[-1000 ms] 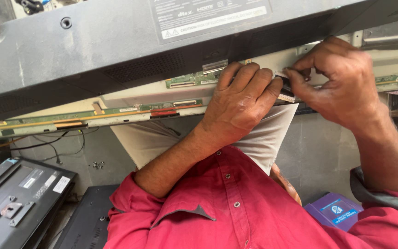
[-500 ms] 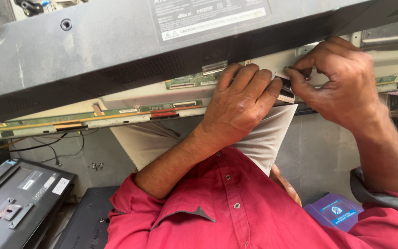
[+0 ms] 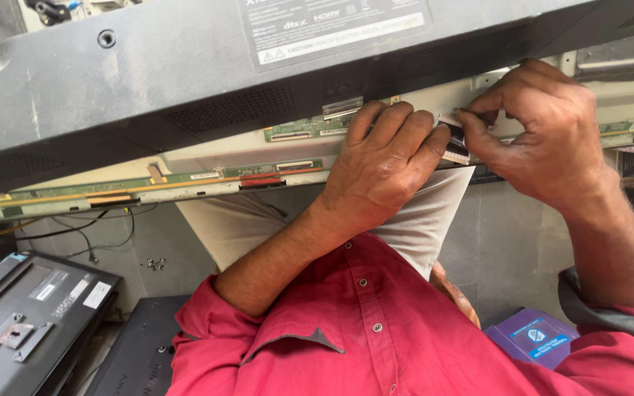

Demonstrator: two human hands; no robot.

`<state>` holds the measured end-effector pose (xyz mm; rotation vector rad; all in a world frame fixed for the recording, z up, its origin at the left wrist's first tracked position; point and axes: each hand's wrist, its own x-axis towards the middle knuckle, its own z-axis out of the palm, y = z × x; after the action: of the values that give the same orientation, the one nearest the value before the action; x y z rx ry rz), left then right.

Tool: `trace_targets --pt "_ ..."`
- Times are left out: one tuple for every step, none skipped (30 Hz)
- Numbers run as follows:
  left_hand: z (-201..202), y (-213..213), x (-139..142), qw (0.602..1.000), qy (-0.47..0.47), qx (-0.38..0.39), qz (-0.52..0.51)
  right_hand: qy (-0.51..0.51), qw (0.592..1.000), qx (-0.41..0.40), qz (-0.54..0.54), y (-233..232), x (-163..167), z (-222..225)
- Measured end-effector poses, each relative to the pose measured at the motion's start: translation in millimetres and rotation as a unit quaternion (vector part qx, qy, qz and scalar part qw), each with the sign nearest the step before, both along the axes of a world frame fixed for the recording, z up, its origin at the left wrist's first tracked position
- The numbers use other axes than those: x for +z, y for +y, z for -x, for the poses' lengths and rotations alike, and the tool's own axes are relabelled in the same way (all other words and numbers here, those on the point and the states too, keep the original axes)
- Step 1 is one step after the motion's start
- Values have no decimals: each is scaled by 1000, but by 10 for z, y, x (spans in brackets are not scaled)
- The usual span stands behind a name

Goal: The person is repairing a disassembled Xiaomi TV by hand. They carefully peel off a black adhesive strip from a ribbon cable connector and then apply a blue and pink adhesive strip to secure the cable.

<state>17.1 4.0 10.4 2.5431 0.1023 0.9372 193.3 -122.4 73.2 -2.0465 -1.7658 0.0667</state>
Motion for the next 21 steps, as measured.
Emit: trace_targets --pt "3 1 2 1000 2 -1 3 4 1000 5 1 1 -4 1" --pt "-1 6 2 1000 2 -3 4 6 1000 9 2 2 -9 0" --pt "-2 5 5 1000 2 -7 7 8 1000 10 3 1 -10 0" --pt "3 -2 8 1000 4 -8 7 5 1000 3 6 -2 -9 1" --pt "2 2 9 1000 3 -8 5 1 1000 -5 6 1 -10 -2" --pt "0 6 10 1000 3 -5 2 -3 1000 -10 6 4 -9 -6" --pt "2 6 11 1000 1 -6 5 3 1000 -4 4 2 -7 -3" --pt "4 4 12 1000 1 -6 8 10 1000 3 2 -3 -3 3" --pt "5 5 13 1000 -1 -7 11 17 1000 9 0 -4 0 7" --pt "8 3 14 1000 2 -6 10 13 1000 7 2 -1 1 7" --pt "9 4 13 1000 3 -7 8 8 1000 2 4 2 2 8" --pt "2 7 12 1000 3 -8 4 2 1000 -2 4 5 3 5" --pt "-4 11 10 1000 1 -10 6 0 1000 -5 5 9 5 2" --pt "-2 9 10 1000 0 -10 9 0 1000 -6 6 9 6 1" --pt "-1 11 8 1000 -1 -11 11 0 1000 -8 7 11 7 -1" --pt "-4 17 6 1000 0 -9 8 -1 1000 1 5 18 5 -5" --pt "-3 17 5 1000 1 -9 6 0 1000 9 4 23 3 -7" --pt "-3 13 5 1000 2 -11 6 1 1000 14 4 20 6 -5" --pt "-7 13 4 1000 0 -11 4 -2 1000 2 7 19 10 -3" --pt "-6 11 5 1000 -2 -8 2 -5 1000 -7 10 20 12 -2" --pt "-2 8 6 1000 -1 -3 1 -5 1000 -13 13 22 14 0"
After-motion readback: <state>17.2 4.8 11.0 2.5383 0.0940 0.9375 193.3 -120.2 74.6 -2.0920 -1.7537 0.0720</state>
